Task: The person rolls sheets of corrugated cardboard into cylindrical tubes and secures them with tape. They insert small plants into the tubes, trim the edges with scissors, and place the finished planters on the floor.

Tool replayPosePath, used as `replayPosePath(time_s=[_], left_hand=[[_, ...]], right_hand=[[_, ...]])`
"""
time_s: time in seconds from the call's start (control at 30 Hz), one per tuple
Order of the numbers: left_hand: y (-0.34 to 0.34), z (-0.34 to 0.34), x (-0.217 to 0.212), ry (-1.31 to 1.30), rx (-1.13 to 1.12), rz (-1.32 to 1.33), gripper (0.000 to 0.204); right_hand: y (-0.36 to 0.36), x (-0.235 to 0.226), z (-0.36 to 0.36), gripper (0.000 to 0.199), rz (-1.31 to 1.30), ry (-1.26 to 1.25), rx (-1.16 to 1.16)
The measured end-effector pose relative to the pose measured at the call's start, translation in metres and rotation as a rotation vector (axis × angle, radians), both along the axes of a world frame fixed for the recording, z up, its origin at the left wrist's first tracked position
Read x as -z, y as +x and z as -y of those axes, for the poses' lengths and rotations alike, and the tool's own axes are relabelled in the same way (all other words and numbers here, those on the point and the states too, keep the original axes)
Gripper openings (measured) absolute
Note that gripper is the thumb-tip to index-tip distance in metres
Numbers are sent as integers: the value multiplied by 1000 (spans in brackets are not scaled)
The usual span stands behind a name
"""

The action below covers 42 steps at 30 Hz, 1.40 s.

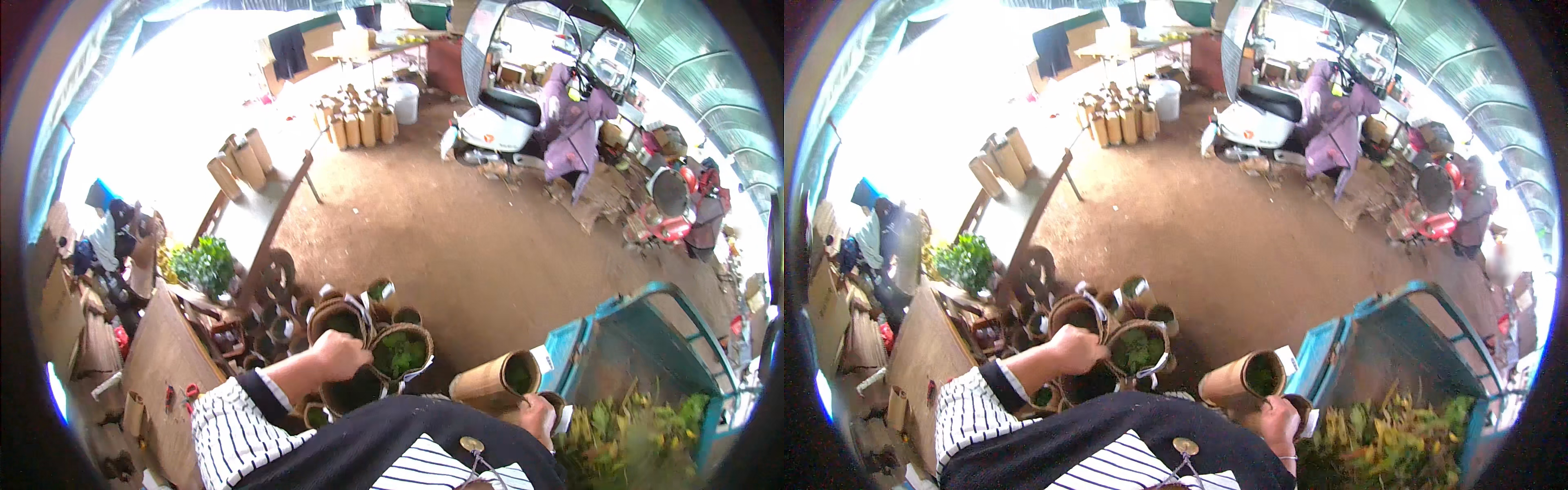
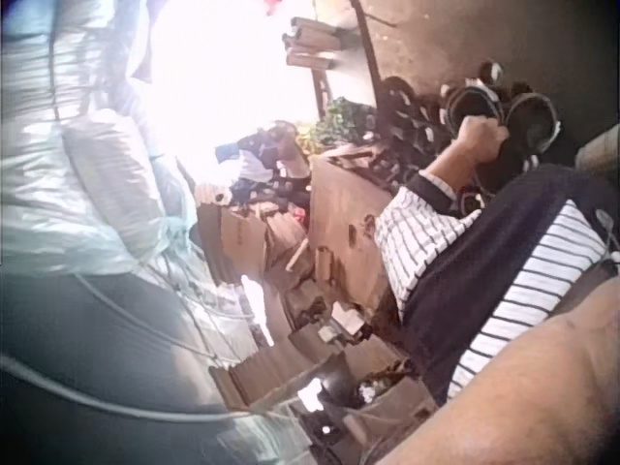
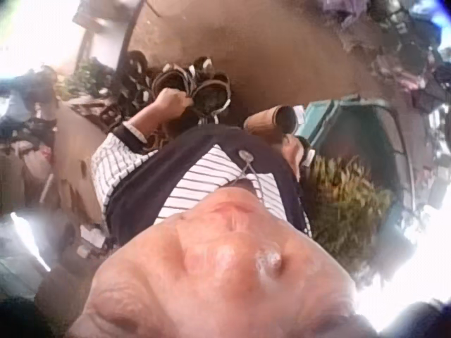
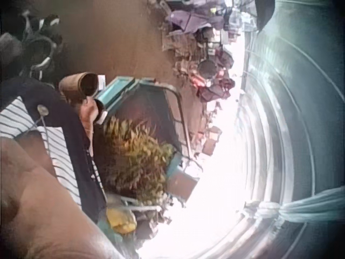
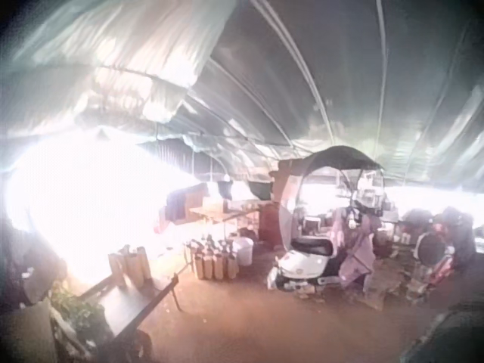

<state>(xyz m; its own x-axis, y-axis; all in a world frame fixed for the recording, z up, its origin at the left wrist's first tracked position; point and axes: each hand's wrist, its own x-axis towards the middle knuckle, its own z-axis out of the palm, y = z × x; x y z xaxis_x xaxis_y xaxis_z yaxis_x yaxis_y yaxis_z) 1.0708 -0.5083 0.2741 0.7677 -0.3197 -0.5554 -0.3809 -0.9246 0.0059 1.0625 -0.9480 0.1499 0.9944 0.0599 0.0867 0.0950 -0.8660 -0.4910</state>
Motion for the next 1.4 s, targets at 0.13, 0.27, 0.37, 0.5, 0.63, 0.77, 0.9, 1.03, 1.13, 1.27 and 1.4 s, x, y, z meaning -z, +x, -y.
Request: replayPosePath(time_s=[0.13, 0.27, 0.37, 0.5, 0.63, 0.77, 0.9, 1.03, 1.13, 1.27, 1.4], left_hand=[[40, -1, 11, 16, -139, 51, 25], [105, -8, 27, -40, -211, 84, 27], [154, -16, 43, -51, -262, 59, 27], [251, -42, 73, -39, -356, 132, 25], [323, -58, 72, -107, -458, 209, 26], [398, -83, 74, -94, -516, 254, 24], [473, -112, 83, -126, -633, 316, 24], [533, -139, 82, 21, -785, 250, 21], [572, -163, 72, 28, -861, 307, 21], [639, -204, 78, 111, -950, 310, 23], [698, -264, 91, 70, -974, 317, 20]], right_hand=[[97, 35, 10, 9, -5, 10, -98], [198, 54, 18, 9, -62, -76, -148], [275, 56, 8, 8, -98, -137, -194], [377, 64, 26, 8, -186, -230, -210], [486, 33, -19, 8, -116, -176, -113], [606, 38, -53, 6, -38, -92, -154], [720, 62, -108, 6, -1, -100, -285], [823, 85, -184, 6, -14, -14, -481], [900, 84, -244, 6, -67, -47, -595], [1005, 81, -323, 7, -44, -29, -687], [1087, 81, -405, 8, -27, 6, -711]])
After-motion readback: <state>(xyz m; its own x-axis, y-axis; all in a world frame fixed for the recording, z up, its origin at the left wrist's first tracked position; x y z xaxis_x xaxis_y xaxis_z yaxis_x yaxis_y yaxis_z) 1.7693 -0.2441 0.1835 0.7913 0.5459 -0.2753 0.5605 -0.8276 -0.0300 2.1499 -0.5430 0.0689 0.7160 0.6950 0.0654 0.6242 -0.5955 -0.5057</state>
